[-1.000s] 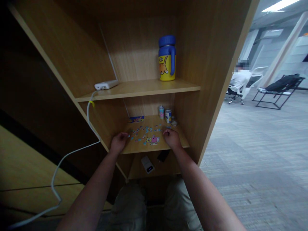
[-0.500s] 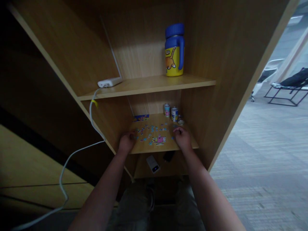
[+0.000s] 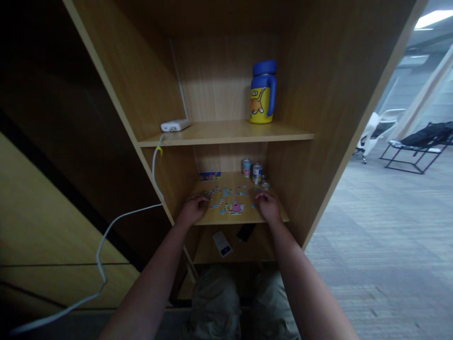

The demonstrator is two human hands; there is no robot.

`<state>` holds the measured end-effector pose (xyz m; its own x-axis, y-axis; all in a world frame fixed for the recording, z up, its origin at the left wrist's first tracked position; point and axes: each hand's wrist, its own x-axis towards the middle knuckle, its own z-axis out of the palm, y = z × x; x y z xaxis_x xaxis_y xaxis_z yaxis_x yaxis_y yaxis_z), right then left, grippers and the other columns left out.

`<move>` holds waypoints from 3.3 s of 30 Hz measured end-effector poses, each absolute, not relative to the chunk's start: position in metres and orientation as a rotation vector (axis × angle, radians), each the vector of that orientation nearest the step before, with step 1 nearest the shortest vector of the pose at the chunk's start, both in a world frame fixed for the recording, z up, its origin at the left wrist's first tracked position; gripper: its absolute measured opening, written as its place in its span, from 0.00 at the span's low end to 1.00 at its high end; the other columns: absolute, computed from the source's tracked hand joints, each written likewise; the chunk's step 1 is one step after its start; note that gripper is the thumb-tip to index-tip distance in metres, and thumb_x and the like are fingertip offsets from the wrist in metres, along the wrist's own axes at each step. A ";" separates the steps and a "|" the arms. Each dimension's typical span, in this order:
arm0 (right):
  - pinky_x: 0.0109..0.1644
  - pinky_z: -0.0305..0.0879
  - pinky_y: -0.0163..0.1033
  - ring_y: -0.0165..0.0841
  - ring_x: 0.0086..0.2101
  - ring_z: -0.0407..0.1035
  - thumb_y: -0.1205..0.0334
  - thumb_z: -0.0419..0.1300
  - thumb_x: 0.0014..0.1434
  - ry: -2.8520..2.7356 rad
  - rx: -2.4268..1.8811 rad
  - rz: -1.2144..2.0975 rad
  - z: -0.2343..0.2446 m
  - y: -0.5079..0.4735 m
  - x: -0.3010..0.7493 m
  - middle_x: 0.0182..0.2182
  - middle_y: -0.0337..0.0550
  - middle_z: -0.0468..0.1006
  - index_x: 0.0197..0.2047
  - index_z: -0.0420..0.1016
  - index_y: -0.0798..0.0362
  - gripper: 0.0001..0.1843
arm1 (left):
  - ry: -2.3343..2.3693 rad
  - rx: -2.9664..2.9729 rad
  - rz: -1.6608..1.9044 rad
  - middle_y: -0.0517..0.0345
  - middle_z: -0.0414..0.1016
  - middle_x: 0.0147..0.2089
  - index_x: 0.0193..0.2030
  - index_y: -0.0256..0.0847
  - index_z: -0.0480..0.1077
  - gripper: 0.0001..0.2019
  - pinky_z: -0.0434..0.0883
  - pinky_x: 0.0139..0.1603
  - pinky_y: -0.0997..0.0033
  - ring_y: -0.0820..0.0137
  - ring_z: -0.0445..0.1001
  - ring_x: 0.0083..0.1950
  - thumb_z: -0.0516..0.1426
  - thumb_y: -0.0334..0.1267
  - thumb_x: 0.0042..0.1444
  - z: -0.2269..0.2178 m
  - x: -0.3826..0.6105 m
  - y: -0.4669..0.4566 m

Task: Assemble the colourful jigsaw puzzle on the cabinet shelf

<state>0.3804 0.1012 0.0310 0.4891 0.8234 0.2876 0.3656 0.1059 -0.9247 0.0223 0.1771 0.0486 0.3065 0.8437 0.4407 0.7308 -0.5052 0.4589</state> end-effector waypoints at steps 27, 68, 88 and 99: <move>0.42 0.68 0.43 0.43 0.36 0.77 0.49 0.56 0.58 -1.188 -1.499 0.402 0.030 0.097 0.375 0.33 0.44 0.86 0.34 0.83 0.46 0.16 | 1.426 2.489 0.864 0.48 0.85 0.48 0.38 0.45 0.78 0.09 0.74 0.65 0.54 0.56 0.81 0.55 0.64 0.42 0.72 0.056 0.023 0.173; 0.40 0.67 0.42 0.42 0.34 0.76 0.49 0.56 0.57 -1.152 -1.462 0.417 0.031 0.097 0.374 0.32 0.44 0.86 0.33 0.83 0.47 0.16 | 1.391 2.186 1.042 0.56 0.88 0.43 0.40 0.47 0.79 0.06 0.80 0.51 0.62 0.61 0.86 0.44 0.61 0.41 0.69 0.044 0.017 0.180; 0.39 0.66 0.42 0.41 0.32 0.75 0.50 0.56 0.58 -1.181 -1.461 0.421 0.032 0.094 0.372 0.31 0.43 0.85 0.35 0.83 0.47 0.16 | 1.476 2.359 1.003 0.51 0.88 0.48 0.44 0.47 0.80 0.06 0.80 0.59 0.56 0.58 0.85 0.50 0.60 0.40 0.70 0.048 0.022 0.177; 0.38 0.65 0.41 0.41 0.32 0.75 0.50 0.56 0.59 -1.200 -1.456 0.421 0.034 0.093 0.372 0.32 0.43 0.85 0.34 0.83 0.47 0.16 | 1.563 2.474 0.614 0.54 0.63 0.85 0.77 0.59 0.72 0.26 0.44 0.83 0.19 0.43 0.53 0.88 0.49 0.56 0.79 0.046 0.037 0.179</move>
<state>0.3719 0.0927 0.0342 0.4134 0.8370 0.3584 0.4296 0.1677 -0.8873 0.0369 0.1792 0.0460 0.3730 0.8910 0.2588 0.8291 -0.4453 0.3381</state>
